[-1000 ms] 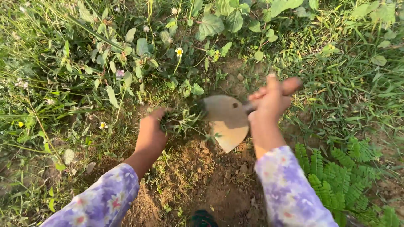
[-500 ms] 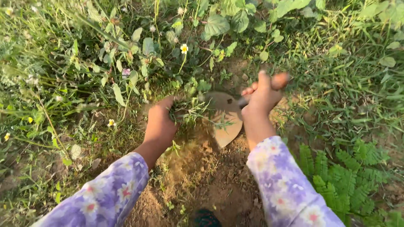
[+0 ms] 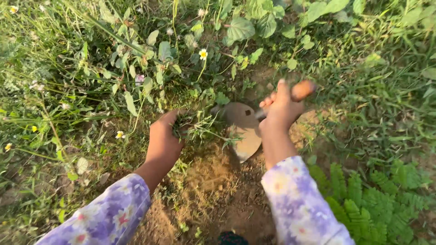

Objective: The person clears weeds from the ground by hand and digs into the soil using a hand hoe. They pull up plants, shake off the dirt, and loosen the earth around the remaining vegetation.

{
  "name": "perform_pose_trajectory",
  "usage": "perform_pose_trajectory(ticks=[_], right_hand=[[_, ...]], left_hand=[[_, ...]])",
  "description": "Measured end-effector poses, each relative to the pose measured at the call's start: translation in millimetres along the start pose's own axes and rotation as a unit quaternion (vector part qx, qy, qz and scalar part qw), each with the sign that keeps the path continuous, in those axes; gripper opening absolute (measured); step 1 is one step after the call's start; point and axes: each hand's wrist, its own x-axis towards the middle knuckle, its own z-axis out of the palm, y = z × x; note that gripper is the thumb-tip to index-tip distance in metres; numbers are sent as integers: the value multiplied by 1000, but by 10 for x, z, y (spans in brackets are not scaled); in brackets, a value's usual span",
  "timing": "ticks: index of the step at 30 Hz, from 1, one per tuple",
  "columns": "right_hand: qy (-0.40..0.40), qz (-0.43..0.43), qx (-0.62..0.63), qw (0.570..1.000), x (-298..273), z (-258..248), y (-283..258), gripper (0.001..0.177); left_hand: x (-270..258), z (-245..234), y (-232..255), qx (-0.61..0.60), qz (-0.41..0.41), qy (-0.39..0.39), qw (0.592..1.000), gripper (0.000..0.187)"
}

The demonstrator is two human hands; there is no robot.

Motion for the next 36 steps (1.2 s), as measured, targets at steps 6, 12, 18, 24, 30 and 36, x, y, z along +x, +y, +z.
perform_pose_trajectory(ticks=[6,12,18,24,30,36], right_hand=[[-41,-53,105,992,663,-392,-1079,28],[72,-75,-16,994,757,-388,-594,30],[-48,-68,-93,992,-186,158,-168,30],[-21,-164,90,982,850,-436,-1301,30],[73,50,-88,992,447,-483,529,33],[7,-28,-19,999,190,-315,-170,29]], left_hand=[[-36,20,-56,23,0,0,1000,43],[8,-34,-24,-29,-15,10,999,52],[2,-1,6,-59,-59,-6,996,56],[-3,70,-169,32,41,26,998,52],[48,-2,21,-3,-39,14,999,54],[-38,19,30,10,-14,-7,1000,52]])
